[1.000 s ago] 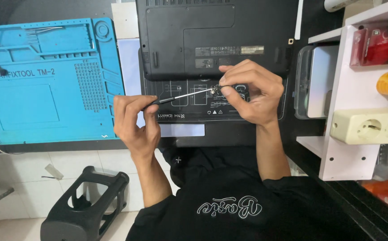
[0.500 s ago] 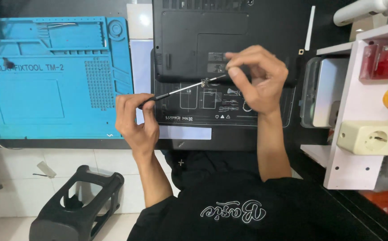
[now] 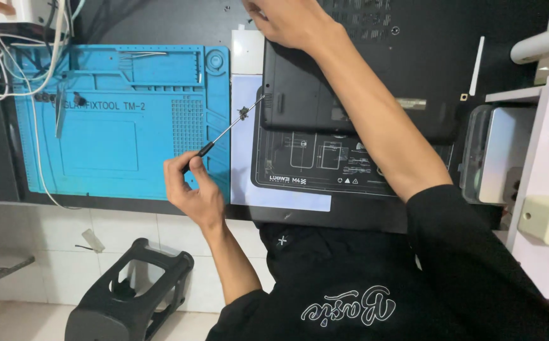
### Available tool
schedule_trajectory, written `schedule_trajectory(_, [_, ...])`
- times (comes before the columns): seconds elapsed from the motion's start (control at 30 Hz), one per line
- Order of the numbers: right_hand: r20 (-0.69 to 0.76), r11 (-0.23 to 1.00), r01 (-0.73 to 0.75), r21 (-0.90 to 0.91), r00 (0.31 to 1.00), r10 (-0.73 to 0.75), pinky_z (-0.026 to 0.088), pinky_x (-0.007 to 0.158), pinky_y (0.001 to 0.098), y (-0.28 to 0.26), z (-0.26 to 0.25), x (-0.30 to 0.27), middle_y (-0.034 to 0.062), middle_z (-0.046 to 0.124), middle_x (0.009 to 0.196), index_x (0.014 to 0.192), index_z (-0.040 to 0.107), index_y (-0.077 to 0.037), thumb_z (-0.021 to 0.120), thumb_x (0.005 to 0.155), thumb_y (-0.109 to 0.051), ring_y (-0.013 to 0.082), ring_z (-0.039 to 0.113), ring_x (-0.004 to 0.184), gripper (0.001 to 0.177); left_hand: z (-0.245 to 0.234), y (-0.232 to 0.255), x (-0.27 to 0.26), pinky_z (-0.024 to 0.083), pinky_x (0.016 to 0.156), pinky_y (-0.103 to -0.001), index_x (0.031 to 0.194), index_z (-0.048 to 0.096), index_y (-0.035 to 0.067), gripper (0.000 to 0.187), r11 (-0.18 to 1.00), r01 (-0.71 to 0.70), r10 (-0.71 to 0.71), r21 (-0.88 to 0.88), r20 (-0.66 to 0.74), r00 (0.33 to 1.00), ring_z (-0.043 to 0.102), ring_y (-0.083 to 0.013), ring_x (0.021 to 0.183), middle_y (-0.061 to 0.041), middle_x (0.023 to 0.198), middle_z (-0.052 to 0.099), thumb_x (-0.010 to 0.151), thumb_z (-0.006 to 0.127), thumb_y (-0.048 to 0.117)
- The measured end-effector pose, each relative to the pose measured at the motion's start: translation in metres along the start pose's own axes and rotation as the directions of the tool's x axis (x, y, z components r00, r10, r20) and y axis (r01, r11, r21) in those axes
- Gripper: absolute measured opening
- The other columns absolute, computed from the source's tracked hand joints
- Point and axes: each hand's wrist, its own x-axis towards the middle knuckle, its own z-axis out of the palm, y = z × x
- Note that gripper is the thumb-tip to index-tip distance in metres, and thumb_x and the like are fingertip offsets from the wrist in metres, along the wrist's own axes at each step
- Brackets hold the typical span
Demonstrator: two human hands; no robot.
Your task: The person places a laptop back cover onto the chassis and presses it into place. They then use a screwdriver to tighten several screws on the bottom of the laptop to secure the cover.
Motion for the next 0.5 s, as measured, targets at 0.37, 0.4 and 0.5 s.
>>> schedule_trajectory(0.37, [0.159, 0.998, -0.047, 0.053, 0.987, 0.038, 0.053, 0.061, 0.0398, 0.038, 0.028, 0.030, 0.0142, 0.068, 0.079, 0.095, 0.066, -0.002, 0.072, 0.090, -0.001, 0.0275, 0.070, 0.075, 0.007, -0.004, -0.017, 0.004, 0.047, 0.081, -0.032, 0.102, 0.066, 0.000, 0.019, 1.000, 0.021, -0.021, -0.017, -0.023, 1.000, 0.057, -0.0205, 0.089, -0.008, 0.095, 0.060, 0.109, 0.066, 0.018])
schedule_trajectory(0.4, [0.174, 0.994, -0.075, 0.080, 0.983, 0.060, 0.054, 0.062, 0.0388, 0.039, 0.028, 0.030, 0.0136, 0.070, 0.081, 0.095, 0.067, -0.002, 0.072, 0.091, -0.001, 0.0259, 0.072, 0.077, 0.007, -0.004, -0.018, 0.004, 0.047, 0.081, -0.032, 0.102, 0.066, 0.000, 0.019, 1.000, 0.022, -0.022, -0.023, -0.023, 0.999, 0.057, -0.0202, 0.089, -0.008, 0.095, 0.061, 0.109, 0.066, 0.018])
schedule_trajectory(0.5, [0.167, 0.993, -0.091, 0.081, 0.983, 0.076, 0.056, 0.065, 0.0363, 0.034, 0.021, 0.029, 0.0119, 0.074, 0.087, 0.099, 0.071, -0.004, 0.075, 0.092, -0.007, 0.0233, 0.074, 0.080, 0.009, -0.002, -0.021, 0.007, 0.047, 0.081, -0.031, 0.102, 0.066, 0.000, 0.018, 0.999, 0.026, -0.027, -0.036, -0.023, 0.999, 0.058, -0.0192, 0.089, -0.007, 0.096, 0.061, 0.109, 0.067, 0.018])
